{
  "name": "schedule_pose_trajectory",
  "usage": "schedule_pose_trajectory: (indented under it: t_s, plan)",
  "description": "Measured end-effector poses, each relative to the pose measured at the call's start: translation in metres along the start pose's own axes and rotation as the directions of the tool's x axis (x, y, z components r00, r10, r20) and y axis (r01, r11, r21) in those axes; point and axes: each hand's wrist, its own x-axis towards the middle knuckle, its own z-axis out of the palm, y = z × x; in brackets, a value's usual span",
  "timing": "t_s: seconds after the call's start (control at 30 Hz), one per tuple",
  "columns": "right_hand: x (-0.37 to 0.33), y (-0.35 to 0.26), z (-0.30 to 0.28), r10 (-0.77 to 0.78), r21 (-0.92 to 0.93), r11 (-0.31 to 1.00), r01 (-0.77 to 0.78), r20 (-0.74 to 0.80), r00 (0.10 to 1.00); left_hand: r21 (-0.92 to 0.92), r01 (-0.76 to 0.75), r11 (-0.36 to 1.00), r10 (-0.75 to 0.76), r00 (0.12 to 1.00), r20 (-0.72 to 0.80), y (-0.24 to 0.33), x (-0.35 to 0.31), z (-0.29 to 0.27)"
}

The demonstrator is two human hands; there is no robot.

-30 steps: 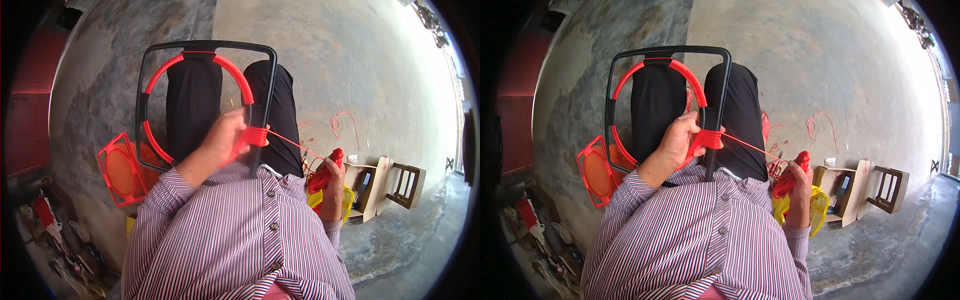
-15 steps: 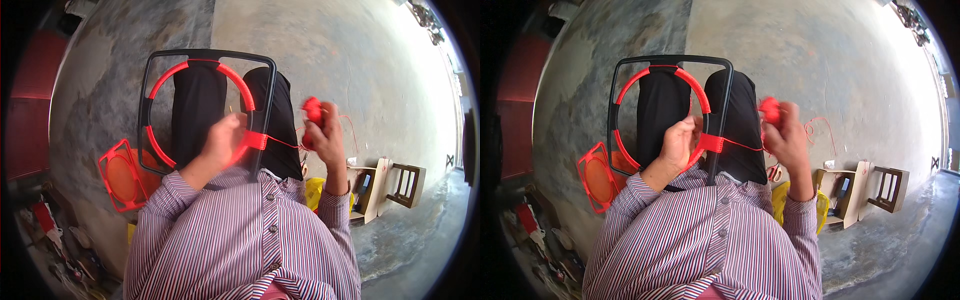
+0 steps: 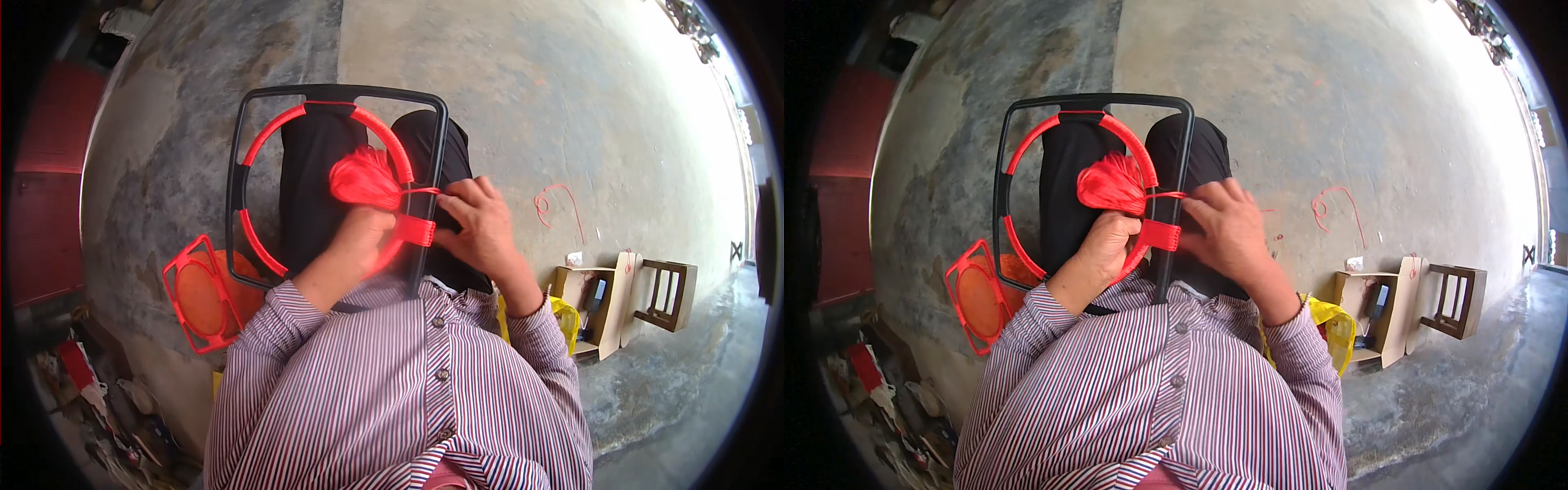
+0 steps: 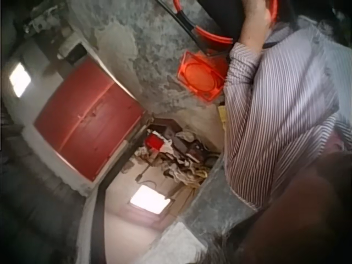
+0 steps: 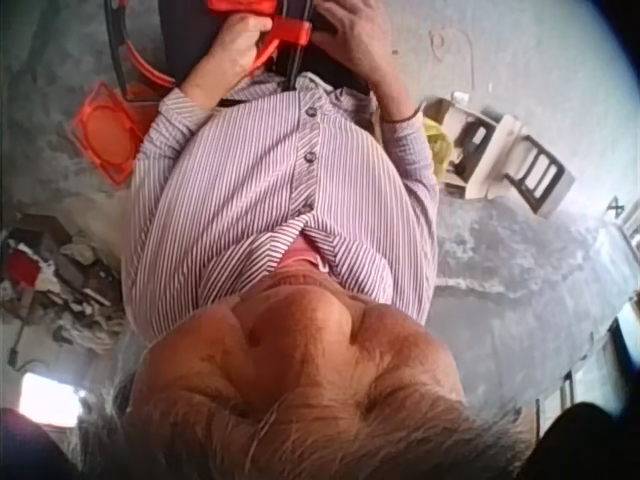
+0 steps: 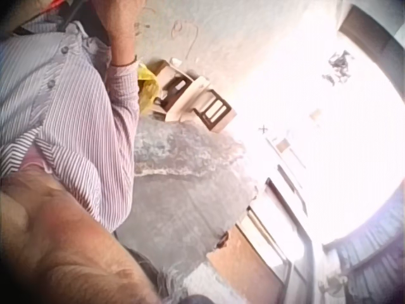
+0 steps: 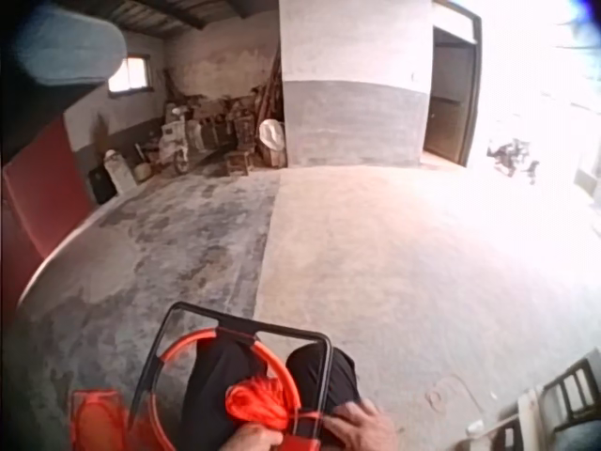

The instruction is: The person winds red thread around a black plastic frame by hand.

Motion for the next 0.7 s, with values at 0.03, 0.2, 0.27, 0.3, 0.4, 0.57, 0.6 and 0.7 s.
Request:
schedule_pose_trajectory:
  t_s: [0.03, 0.2, 0.27, 0.3, 0.4, 0.57, 0.6, 0.7]
  plan:
    - [0.001, -0.003, 0.005, 0.003, -0.001, 1.000, -0.003, 0.000, 1.000, -0.006, 0.023, 1.000, -0.023, 0.999, 0.035, 0.001, -0.001, 0.003]
    - [-0.006, 0.009, 0.009, 0.111, 0.218, 0.972, -0.093, -0.073, 0.991, -0.013, 0.053, 0.998, -0.053, 0.998, 0.032, -0.010, 0.010, -0.016]
    - [-0.019, 0.026, -0.007, 0.252, 0.453, 0.870, -0.195, -0.070, 0.965, -0.002, 0.102, 0.995, -0.101, 0.992, 0.078, -0.009, 0.012, -0.016]
    - [-0.026, 0.033, -0.017, 0.337, 0.641, 0.732, -0.231, -0.046, 0.940, -0.071, 0.095, 0.993, -0.087, 0.990, 0.109, -0.007, 0.010, -0.011]
    - [-0.064, 0.067, -0.046, 0.376, 0.935, 0.324, -0.142, 0.011, 0.927, -0.139, 0.094, 0.986, -0.076, 0.988, 0.132, -0.006, 0.008, -0.004]
    - [-0.124, 0.085, -0.106, 0.650, 0.979, 0.075, 0.190, -0.192, 0.735, -0.111, 0.091, 0.990, -0.076, 0.989, 0.128, 0.000, 0.003, -0.002]
    - [-0.129, 0.091, -0.114, 0.704, 0.968, 0.059, 0.242, -0.213, 0.677, -0.090, 0.069, 0.994, -0.057, 0.989, 0.135, 0.001, 0.002, -0.002]
    - [-0.137, 0.102, -0.126, 0.632, 0.969, -0.074, 0.236, -0.138, 0.763, -0.069, 0.065, 0.995, -0.053, 0.986, 0.157, 0.005, -0.003, 0.007]
